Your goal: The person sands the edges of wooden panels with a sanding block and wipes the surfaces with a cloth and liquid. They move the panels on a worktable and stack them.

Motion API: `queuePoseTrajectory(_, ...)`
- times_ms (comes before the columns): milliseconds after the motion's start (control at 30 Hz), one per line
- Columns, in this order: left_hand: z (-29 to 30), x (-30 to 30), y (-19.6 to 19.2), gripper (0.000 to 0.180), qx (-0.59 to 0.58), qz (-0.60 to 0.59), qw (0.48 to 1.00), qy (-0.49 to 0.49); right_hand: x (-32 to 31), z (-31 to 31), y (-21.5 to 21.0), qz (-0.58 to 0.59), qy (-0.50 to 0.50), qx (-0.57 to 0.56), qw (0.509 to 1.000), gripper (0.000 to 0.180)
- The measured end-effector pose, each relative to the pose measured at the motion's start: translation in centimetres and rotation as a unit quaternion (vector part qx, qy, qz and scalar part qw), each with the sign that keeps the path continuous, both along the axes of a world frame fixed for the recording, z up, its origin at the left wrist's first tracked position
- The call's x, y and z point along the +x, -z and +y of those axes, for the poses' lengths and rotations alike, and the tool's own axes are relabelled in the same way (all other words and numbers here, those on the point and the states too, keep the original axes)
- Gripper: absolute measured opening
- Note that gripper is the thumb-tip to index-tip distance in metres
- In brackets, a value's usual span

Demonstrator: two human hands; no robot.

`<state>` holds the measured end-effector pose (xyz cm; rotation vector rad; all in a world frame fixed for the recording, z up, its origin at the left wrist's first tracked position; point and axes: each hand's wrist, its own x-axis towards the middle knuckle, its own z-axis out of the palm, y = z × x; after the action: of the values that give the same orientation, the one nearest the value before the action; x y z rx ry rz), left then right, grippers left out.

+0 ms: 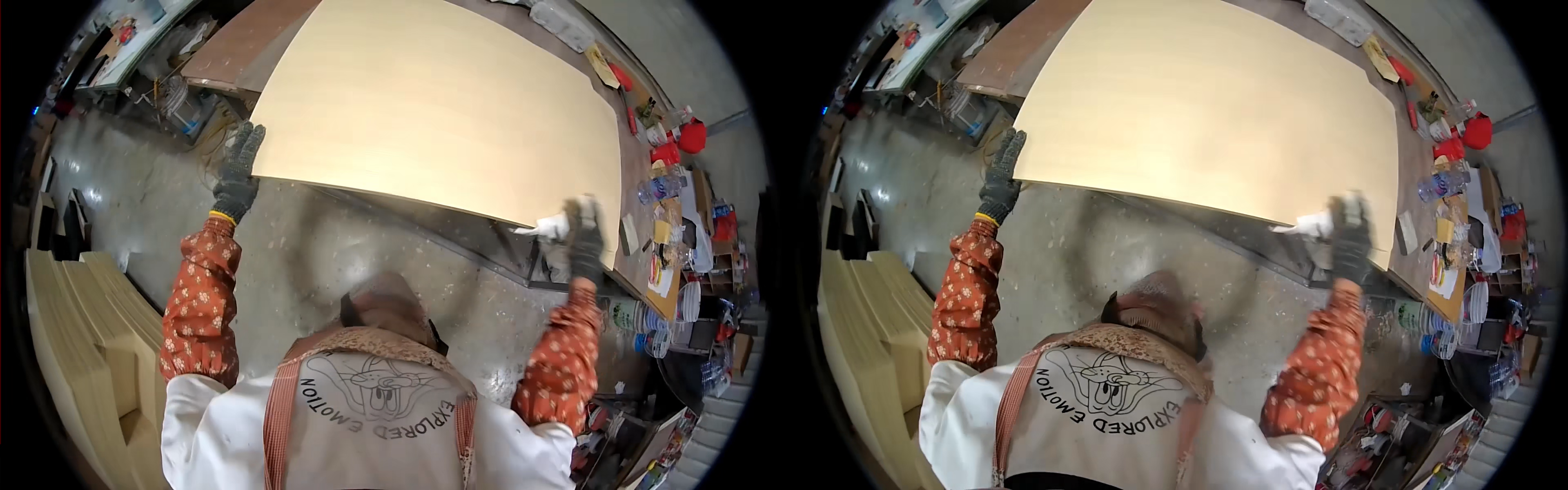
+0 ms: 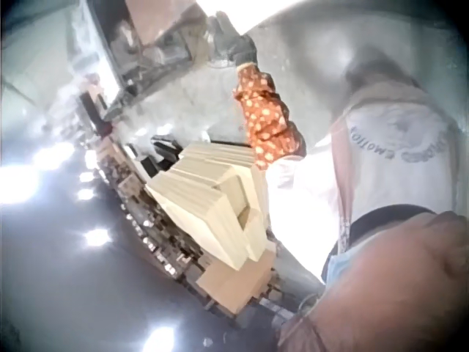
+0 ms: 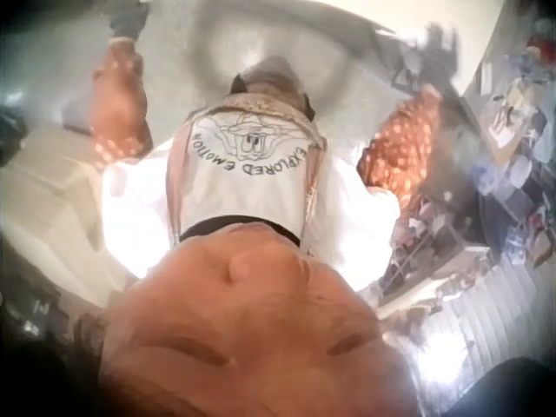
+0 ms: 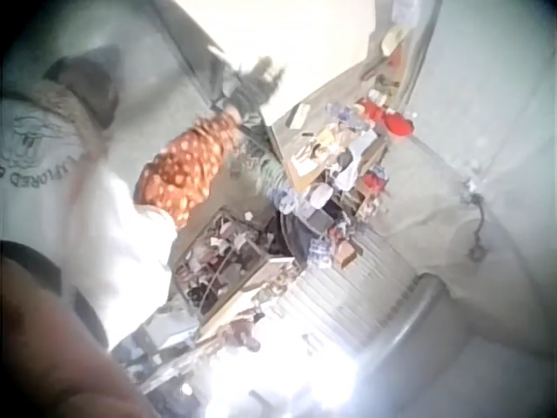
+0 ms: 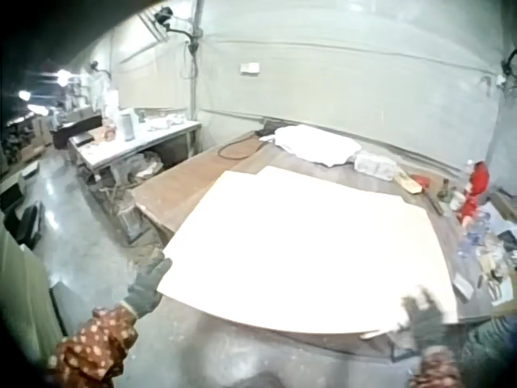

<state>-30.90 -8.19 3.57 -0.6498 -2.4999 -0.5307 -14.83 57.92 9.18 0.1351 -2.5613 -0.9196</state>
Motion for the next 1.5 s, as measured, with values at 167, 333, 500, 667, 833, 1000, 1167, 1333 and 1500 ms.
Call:
queuePoseTrajectory(167, -0.8, -0.1, 1.0, 0.057, 0.000, 0.004, 0.999, -0.034, -7.0, -26.1, 2.1, 0.013, -0.268, -0.397, 0.878, 0.058)
queuePoseTrajectory(333, -0.5, 0.7, 0.0, 0.066, 0.009, -0.047, 0.999, -0.003, -9.6, -44.8, 2.0, -0.184, -0.323, -0.333, 0.866, 0.051)
queuePoseTrajectory(500, -1.1, 0.6, -0.3, 0.069, -0.019, -0.087, 0.995, -0.036, -7.8, -35.4, 2.5, -0.097, -0.376, -0.402, 0.829, 0.039)
queuePoseTrajectory(667, -0.5, 0.9, -1.5, 0.063, -0.070, -0.043, 0.996, -0.042, 0.5, -12.8, 6.1, 0.036, -0.067, -0.168, 0.983, 0.048)
queuePoseTrajectory(833, -1.3, 0.3, -1.4, 0.065, -0.148, -0.023, 0.980, -0.131, 10.1, 4.7, 2.0, 0.067, 0.228, -0.387, 0.891, 0.034)
queuePoseTrajectory(1000, 0.0, 2.0, -3.4, 0.070, -0.281, -0.001, 0.918, -0.278, 17.6, 8.6, 2.6, 0.351, 0.202, -0.745, 0.530, 0.042)
queuePoseTrajectory(1167, 12.6, 8.7, -1.8, 0.082, -0.179, 0.029, 0.949, -0.258, 18.0, 11.8, -0.8, 0.418, 0.243, -0.714, 0.506, 0.042)
queuePoseTrajectory(1333, 28.3, 12.8, -2.1, 0.077, -0.084, 0.046, 0.988, -0.119, 15.2, 17.6, -6.4, 0.400, 0.224, -0.520, 0.721, 0.041)
queuePoseTrajectory(1500, 36.3, 15.0, -1.4, 0.071, -0.061, 0.033, 0.996, -0.061, 11.7, 30.6, -8.6, 0.298, 0.120, -0.188, 0.928, 0.038)
